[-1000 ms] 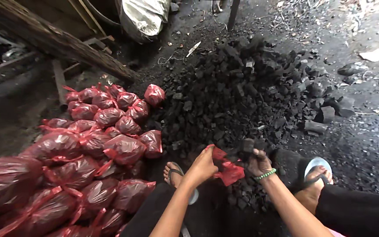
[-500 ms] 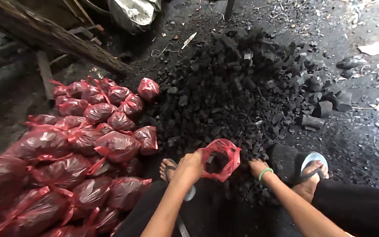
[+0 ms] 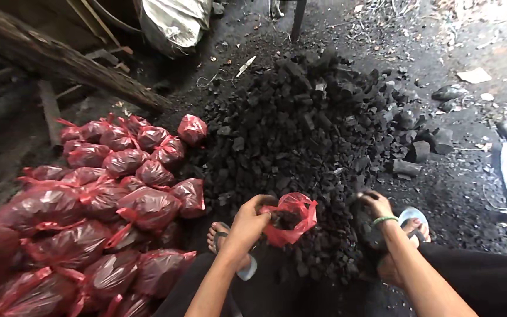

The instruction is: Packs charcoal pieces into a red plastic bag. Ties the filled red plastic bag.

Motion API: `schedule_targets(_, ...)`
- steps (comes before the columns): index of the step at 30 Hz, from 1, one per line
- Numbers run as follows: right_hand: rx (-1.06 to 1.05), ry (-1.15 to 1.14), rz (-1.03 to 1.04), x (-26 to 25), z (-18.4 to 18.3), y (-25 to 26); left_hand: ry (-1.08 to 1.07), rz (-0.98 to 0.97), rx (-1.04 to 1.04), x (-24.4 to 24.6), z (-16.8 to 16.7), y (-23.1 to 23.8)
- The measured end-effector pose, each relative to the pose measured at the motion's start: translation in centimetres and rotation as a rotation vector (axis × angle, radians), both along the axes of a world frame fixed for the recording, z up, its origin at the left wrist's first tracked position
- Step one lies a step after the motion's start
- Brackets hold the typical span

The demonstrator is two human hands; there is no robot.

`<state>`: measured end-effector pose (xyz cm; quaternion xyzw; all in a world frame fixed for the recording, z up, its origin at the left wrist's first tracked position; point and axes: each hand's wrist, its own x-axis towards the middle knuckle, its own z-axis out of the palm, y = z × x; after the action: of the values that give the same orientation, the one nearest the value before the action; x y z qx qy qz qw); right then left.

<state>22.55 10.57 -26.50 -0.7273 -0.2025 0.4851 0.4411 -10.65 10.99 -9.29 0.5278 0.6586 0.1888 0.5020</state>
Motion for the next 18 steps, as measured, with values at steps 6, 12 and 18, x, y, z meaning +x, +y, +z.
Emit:
schedule_targets(6,0.059,-0.099,0.081,-0.9,-2.6,4.8,-0.401,0.224,-0.089,0.0,1.9,-1.1)
schedule_targets(12,-0.215,-0.532,0.67,-6.0,-4.9,7.9,-0.497,0.201,-0.03,-1.4,5.9,-1.5)
schedule_targets(18,-0.258,-0.717,0.884,-8.4,-5.3,3.1,-0.339,0.135,0.018,-2.0,6.0,-2.2)
